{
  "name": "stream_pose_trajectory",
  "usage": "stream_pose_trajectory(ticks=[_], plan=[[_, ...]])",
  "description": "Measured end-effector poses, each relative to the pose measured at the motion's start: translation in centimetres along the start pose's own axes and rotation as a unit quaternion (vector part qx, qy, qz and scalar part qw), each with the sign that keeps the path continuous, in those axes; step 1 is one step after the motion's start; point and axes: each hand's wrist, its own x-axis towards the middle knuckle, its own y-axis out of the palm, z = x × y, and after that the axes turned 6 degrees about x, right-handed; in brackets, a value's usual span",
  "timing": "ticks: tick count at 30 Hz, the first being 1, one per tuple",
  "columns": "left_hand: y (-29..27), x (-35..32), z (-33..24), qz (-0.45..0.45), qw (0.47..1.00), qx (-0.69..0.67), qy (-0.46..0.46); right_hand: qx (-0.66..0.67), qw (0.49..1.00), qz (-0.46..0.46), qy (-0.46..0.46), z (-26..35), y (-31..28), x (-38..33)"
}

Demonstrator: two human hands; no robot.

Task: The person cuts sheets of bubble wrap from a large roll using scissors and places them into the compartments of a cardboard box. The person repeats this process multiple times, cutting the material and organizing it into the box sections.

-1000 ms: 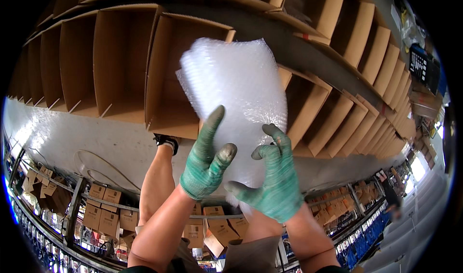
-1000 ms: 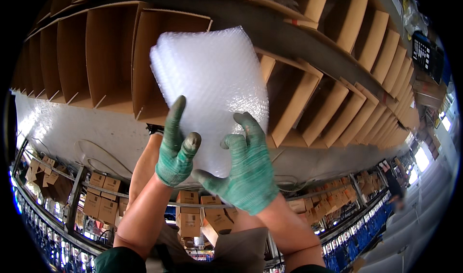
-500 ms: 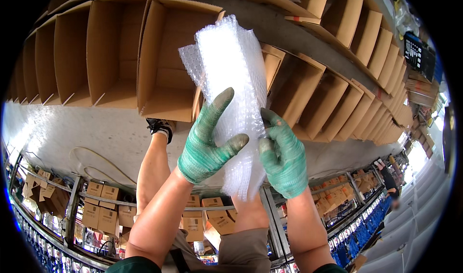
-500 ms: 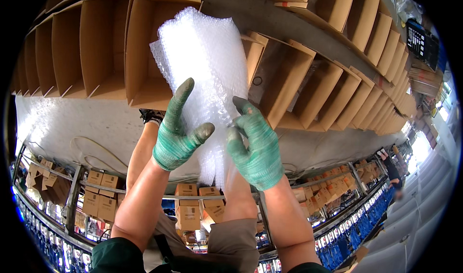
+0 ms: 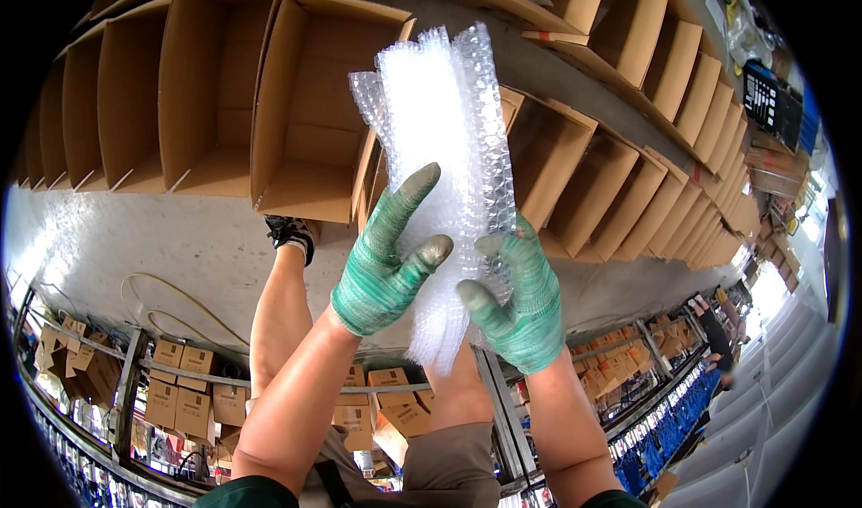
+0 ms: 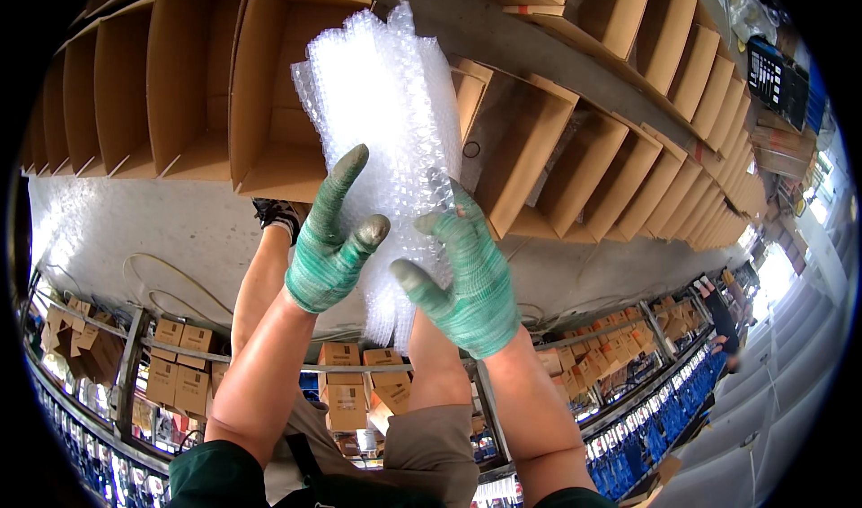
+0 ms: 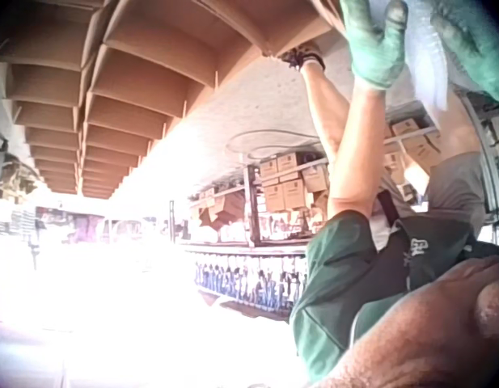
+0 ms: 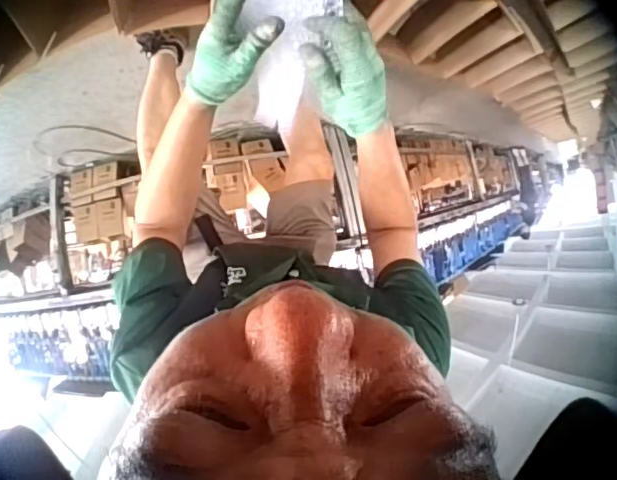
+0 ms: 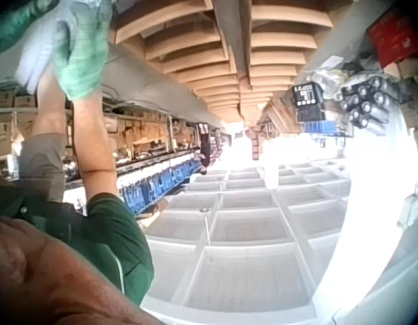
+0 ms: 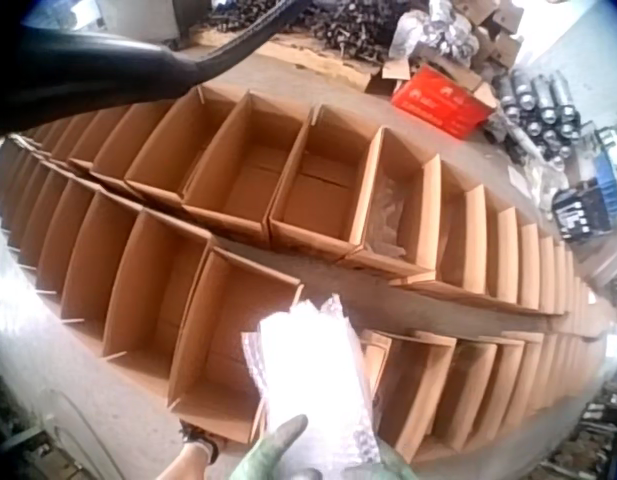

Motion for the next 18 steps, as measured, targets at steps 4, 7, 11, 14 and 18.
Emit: stream_pose_trajectory(ticks=[4, 7, 11, 14, 18], plan=[[0.2, 0.1, -0.1, 0.003, 0.997, 0.071, 0.003, 0.017, 0.999, 0.015, 0.038, -0.8, -0.2, -0.7], [0.3, 0.1, 0.0, -0.012, 0.998, 0.061, 0.03, 0.066, 0.994, 0.007, 0.081, -1.2, -0.4, -1.0], [0.2, 0.1, 0.0, -0.03, 0.992, 0.108, 0.064, 0.091, 0.986, -0.053, 0.127, -1.8, -0.1, -1.3], [-0.2, 0.2, 0.7, 0.009, 0.986, 0.149, 0.08, 0.086, 0.984, -0.101, 0.118, -2.3, 1.1, -1.5], [0.4, 0.3, 0.2, -0.03, 0.972, 0.189, 0.139, -0.012, 0.99, -0.103, 0.095, -2.2, 2.1, -0.8]])
